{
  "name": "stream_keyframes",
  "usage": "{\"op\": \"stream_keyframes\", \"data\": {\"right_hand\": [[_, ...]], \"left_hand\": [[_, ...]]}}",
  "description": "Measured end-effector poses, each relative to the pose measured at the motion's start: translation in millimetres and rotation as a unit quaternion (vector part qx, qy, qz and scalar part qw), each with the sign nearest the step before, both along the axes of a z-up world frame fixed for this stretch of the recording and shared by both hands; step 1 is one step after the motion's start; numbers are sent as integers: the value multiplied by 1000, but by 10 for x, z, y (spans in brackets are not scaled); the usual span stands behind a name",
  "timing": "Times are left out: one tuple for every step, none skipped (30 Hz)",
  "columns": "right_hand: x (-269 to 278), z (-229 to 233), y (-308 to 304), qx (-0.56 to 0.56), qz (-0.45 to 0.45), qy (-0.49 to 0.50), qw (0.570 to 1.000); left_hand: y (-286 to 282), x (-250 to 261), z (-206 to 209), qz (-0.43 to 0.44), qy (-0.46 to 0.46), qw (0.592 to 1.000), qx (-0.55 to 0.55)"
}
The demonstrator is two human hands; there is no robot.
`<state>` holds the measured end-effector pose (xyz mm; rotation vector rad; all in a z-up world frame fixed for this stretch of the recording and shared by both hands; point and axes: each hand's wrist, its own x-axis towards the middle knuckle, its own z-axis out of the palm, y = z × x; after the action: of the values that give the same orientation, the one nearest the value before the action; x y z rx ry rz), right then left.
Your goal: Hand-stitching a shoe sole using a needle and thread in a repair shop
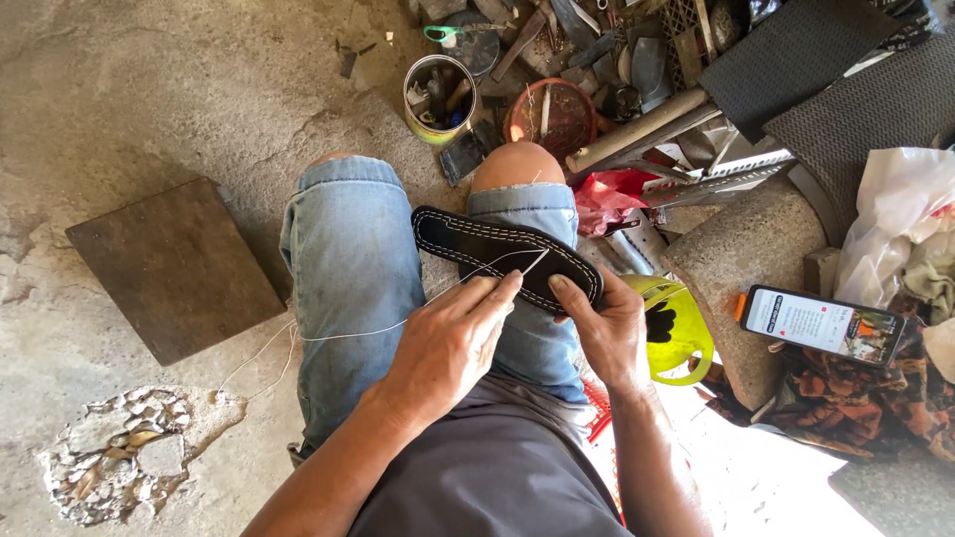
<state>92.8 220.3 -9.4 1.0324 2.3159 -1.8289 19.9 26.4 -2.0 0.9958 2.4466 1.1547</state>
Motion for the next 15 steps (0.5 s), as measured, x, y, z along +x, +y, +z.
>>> {"op": "stream_keyframes", "data": {"right_hand": [[-4,0,5,0,0,0,1000],[-5,0,5,-5,-2,5,1000],[-6,0,3,-10,-4,9,1000],[-8,-4,-1,-10,-4,9,1000],[-10,-8,-3,-12,-5,12,1000],[-7,-11,-3,-13,-8,14,1000],[-11,-7,2,-13,-9,14,1000],[-15,-3,8,-15,-7,17,1000],[-18,3,13,-17,-5,20,1000],[-17,2,17,-17,-6,21,1000],[-15,3,17,-20,-7,21,1000],[-17,4,16,-22,-7,21,1000],[-13,-5,17,-22,-7,22,999],[-8,-16,23,-25,-8,22,999],[-1,-26,29,-28,-10,22,999]], "left_hand": [[10,-7,-7,0,0,1000,0],[14,-10,-14,2,9,1000,5],[17,-12,-21,4,17,1000,10],[18,-8,-18,4,17,1000,9],[21,-5,-16,6,20,1000,7],[27,-1,-14,6,22,1000,6],[27,-12,4,6,22,1000,6],[29,-23,22,-4,11,1000,3],[30,-35,40,-14,1,1000,0],[33,-29,42,-14,1,1000,0],[33,-23,44,-15,-1,1000,-4],[30,-17,46,-15,-3,1000,-8],[30,-29,64,-15,-3,1000,-8],[32,-38,81,-15,-1,1000,-10],[36,-46,98,-14,1,1000,-12]]}}
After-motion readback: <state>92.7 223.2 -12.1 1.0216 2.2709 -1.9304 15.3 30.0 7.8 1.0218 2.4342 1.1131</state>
